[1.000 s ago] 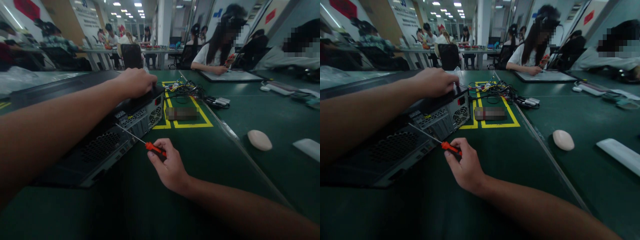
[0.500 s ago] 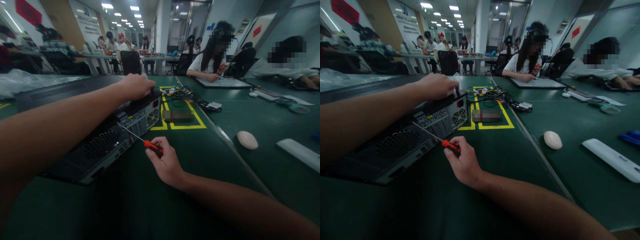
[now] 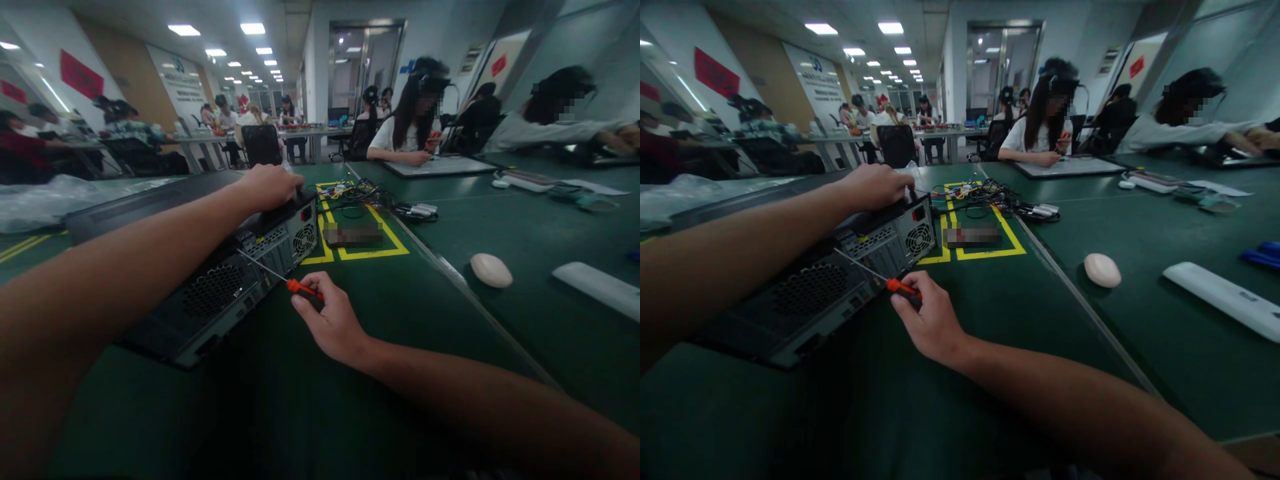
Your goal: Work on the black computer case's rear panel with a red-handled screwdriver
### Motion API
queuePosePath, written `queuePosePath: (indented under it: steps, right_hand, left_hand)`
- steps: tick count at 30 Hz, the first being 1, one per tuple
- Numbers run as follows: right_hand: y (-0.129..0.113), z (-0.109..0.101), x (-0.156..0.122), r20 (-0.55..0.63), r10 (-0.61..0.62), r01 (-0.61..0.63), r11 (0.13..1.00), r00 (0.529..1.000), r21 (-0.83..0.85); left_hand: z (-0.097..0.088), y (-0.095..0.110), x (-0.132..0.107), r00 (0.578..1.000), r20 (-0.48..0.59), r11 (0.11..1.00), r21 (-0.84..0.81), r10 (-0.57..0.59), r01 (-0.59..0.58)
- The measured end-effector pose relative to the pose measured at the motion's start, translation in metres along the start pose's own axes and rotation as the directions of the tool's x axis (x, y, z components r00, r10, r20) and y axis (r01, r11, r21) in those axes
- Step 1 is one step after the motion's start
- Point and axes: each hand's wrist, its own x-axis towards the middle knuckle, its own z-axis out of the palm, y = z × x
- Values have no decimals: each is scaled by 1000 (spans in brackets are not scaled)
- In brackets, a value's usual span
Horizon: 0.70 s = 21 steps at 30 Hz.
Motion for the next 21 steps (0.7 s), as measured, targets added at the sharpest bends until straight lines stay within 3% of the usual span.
queuePosePath:
  steps: [17,21]
  right_hand:
    - [6,-2,5,18,-59,59,998,998,32]
    - [3,-2,4,27,-22,20,998,999,58]
  left_hand:
    - [3,-2,2,1000,-12,999,28,-16,16]
    - [5,-3,3,1000,-12,1000,21,-15,16]
